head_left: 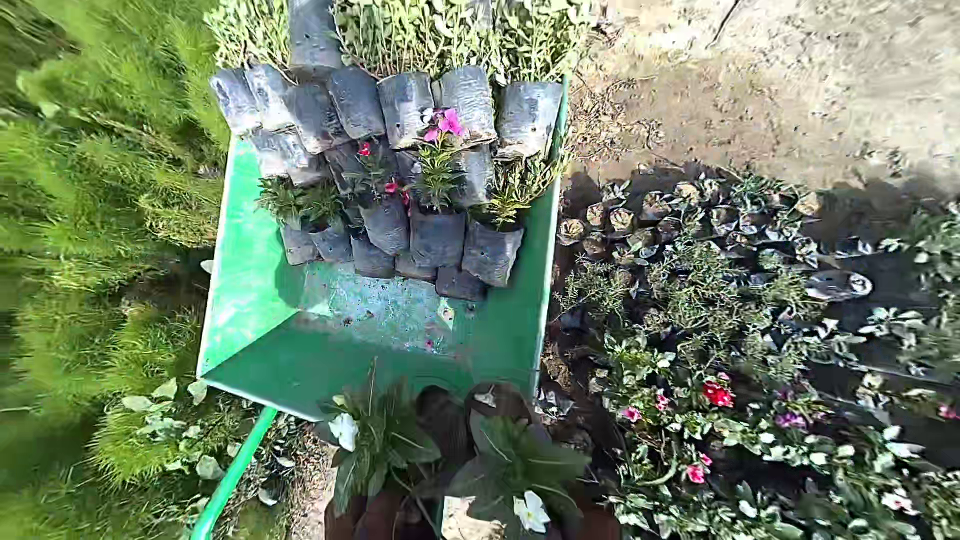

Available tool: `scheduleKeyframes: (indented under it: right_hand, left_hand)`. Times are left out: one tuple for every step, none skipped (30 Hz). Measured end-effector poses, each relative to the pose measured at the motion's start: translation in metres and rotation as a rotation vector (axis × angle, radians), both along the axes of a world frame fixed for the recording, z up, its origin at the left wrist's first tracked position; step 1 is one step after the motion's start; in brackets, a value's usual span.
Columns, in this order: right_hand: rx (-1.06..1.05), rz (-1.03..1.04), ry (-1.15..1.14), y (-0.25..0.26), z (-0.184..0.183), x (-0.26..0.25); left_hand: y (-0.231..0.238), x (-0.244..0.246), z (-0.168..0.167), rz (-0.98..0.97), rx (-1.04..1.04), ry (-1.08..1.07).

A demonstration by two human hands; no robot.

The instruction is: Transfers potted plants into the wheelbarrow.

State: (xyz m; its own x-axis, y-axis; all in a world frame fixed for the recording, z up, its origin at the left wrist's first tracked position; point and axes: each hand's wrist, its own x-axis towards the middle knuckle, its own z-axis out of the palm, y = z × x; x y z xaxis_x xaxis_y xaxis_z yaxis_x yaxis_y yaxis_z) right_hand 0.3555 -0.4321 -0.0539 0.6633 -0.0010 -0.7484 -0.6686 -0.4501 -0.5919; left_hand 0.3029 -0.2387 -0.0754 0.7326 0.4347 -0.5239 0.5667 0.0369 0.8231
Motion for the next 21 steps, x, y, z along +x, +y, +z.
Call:
scheduleKeyframes:
  right_hand:
    - [0.05,-0.024,-0.21,0.033,-0.031,0.016]
    - [0.183,-0.072,-0.352,0.067,-0.066,0.039]
    - [0.34,-0.123,-0.366,0.103,-0.089,0.072]
    - [0.44,-0.166,-0.306,0.139,-0.101,0.108]
    - [0.482,-0.211,-0.236,0.172,-0.107,0.14]
    - [0.486,-0.26,-0.186,0.203,-0.111,0.167]
    - [0.475,-0.32,-0.137,0.23,-0.115,0.19]
    - [0.464,-0.387,-0.091,0.252,-0.119,0.209]
    - [0.445,-0.465,-0.055,0.271,-0.123,0.226]
    - [0.424,-0.517,-0.02,0.285,-0.127,0.242]
    - [0.405,-0.543,0.009,0.295,-0.131,0.256]
    - [0.385,-0.555,0.034,0.301,-0.135,0.267]
    - [0.358,-0.562,0.063,0.305,-0.138,0.274]
    - [0.342,-0.563,0.084,0.306,-0.139,0.276]
    - [0.341,-0.55,0.108,0.306,-0.138,0.276]
    - [0.352,-0.528,0.139,0.304,-0.134,0.275]
    - [0.368,-0.5,0.165,0.302,-0.129,0.275]
    - [0.374,-0.501,0.179,0.3,-0.126,0.277]
    - [0.363,-0.524,0.195,0.3,-0.124,0.279]
    - [0.343,-0.552,0.215,0.3,-0.123,0.281]
    - [0.313,-0.557,0.236,0.299,-0.122,0.285]
  left_hand:
    - [0.026,0.032,0.0,0.045,0.074,-0.041]
    - [0.053,0.066,-0.008,0.083,0.155,-0.072]
    - [0.082,0.099,-0.017,0.076,0.237,-0.08]
    - [0.112,0.133,-0.025,0.034,0.311,-0.049]
    - [0.139,0.164,-0.031,-0.01,0.38,0.014]
    - [0.162,0.193,-0.036,-0.057,0.451,0.094]
    - [0.181,0.221,-0.04,-0.133,0.522,0.184]
    - [0.196,0.249,-0.041,-0.224,0.574,0.278]
    - [0.208,0.279,-0.041,-0.293,0.593,0.364]
    - [0.215,0.305,-0.043,-0.351,0.61,0.43]
    - [0.219,0.327,-0.048,-0.388,0.62,0.472]
    - [0.221,0.346,-0.055,-0.413,0.622,0.504]
    - [0.22,0.358,-0.064,-0.427,0.612,0.528]
    - [0.22,0.365,-0.074,-0.431,0.588,0.548]
    - [0.221,0.369,-0.082,-0.429,0.55,0.571]
    - [0.223,0.371,-0.088,-0.433,0.506,0.588]
    - [0.226,0.369,-0.091,-0.423,0.465,0.582]
    - [0.228,0.363,-0.093,-0.406,0.423,0.565]
    - [0.227,0.354,-0.093,-0.387,0.391,0.531]
    - [0.226,0.344,-0.091,-0.38,0.37,0.5]
    - [0.225,0.339,-0.091,-0.371,0.35,0.498]
